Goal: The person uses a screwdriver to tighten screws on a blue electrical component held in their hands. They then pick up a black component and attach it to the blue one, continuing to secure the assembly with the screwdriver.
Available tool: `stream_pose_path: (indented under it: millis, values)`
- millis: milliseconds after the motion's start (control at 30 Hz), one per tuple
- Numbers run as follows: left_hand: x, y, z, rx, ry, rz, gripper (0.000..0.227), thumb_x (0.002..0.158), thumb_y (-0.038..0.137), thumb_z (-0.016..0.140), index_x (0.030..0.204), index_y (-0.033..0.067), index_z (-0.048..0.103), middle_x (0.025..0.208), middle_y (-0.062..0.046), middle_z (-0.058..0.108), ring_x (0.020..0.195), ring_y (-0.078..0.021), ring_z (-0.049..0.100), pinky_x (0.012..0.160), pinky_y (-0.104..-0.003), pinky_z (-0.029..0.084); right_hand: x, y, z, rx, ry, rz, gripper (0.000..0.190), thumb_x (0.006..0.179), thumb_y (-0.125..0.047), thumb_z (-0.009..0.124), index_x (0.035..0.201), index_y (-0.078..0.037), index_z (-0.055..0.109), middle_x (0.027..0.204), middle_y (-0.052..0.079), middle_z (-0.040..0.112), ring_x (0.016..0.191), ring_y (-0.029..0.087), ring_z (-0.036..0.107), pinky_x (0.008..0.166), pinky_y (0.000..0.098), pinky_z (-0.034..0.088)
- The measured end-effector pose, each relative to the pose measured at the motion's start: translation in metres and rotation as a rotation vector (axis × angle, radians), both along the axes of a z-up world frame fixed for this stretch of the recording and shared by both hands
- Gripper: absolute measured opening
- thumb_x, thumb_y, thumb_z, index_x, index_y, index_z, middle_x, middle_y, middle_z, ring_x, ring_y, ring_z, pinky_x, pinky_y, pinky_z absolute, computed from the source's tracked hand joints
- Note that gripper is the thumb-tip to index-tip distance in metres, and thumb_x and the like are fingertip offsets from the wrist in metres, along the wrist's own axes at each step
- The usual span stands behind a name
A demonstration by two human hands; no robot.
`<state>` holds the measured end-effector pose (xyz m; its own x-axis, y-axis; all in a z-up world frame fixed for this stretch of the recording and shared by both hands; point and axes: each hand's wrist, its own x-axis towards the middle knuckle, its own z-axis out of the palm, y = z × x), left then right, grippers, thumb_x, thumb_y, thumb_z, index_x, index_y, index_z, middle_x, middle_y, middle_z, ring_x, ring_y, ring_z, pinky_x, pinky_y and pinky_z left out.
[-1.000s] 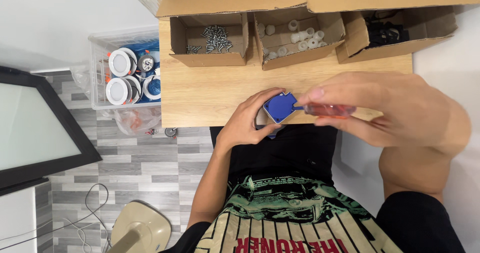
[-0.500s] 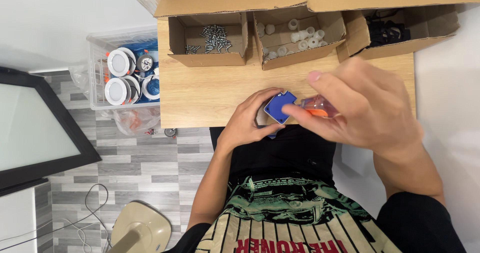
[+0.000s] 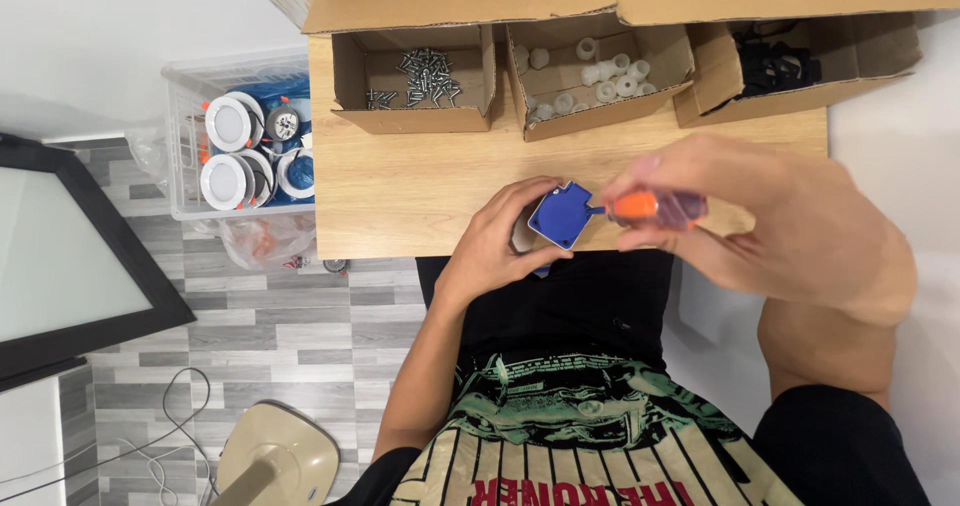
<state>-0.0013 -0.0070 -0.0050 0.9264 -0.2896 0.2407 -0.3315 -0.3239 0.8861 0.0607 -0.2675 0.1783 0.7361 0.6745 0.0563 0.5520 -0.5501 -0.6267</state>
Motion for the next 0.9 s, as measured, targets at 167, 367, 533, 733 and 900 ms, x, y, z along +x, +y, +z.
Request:
stream_pose_path:
  millis: [167,367,533,733,900]
  values:
    - [-0.001,-0.005,-0.012,0.049,-0.095,0.073,0.082,0.085,0.046,0.093,0.146,0.0056,0.055,0.147,-0.014,0.066,0.137,-0.0313,0.065,0.119,-0.045,0.053,-0.009,0.002,-0.021,0.048,-0.205,-0.198,0.054,0.090,-0.033,0.100,0.132,-0.014,0.071,0.110,-0.004,0.081,0.092,0.010,0.069,0.080,0.0235,0.048]
    - [-0.005,-0.027,-0.033,0.218,-0.410,0.329,0.084,0.084,0.048,0.096,0.133,-0.0055,0.055,0.128,-0.024,0.068,0.115,-0.0369,0.069,0.098,-0.046,0.062,-0.019,0.016,-0.035,0.321,-0.415,-0.160,0.071,0.099,-0.006,0.107,0.146,0.013,0.058,0.124,0.028,0.078,0.101,0.031,0.078,0.093,0.0376,0.066]
    - [-0.006,-0.031,-0.023,0.310,-0.467,0.486,0.076,0.087,0.052,0.093,0.127,-0.0022,0.060,0.119,-0.021,0.067,0.104,-0.0327,0.071,0.086,-0.042,0.064,-0.023,0.019,-0.055,0.358,-0.553,-0.191,0.075,0.099,-0.001,0.109,0.145,0.020,0.053,0.131,0.038,0.069,0.103,0.046,0.081,0.088,0.0489,0.066]
    - [-0.004,-0.028,-0.034,0.319,-0.462,0.422,0.068,0.089,0.054,0.089,0.123,0.0003,0.064,0.122,-0.021,0.068,0.107,-0.0336,0.071,0.091,-0.046,0.063,-0.014,0.012,-0.057,0.466,-0.340,-0.135,0.080,0.101,0.017,0.096,0.160,0.008,0.042,0.119,0.041,0.066,0.108,0.048,0.083,0.080,0.0445,0.072]
    - [-0.002,-0.027,-0.042,0.306,-0.434,0.394,0.070,0.088,0.054,0.091,0.127,0.0042,0.061,0.125,-0.021,0.068,0.112,-0.0338,0.072,0.090,-0.047,0.065,-0.032,-0.019,-0.055,0.296,-0.088,-0.431,0.006,0.126,0.010,0.066,0.125,0.015,0.070,0.140,0.025,0.072,0.116,0.036,0.080,0.118,0.0431,0.066]
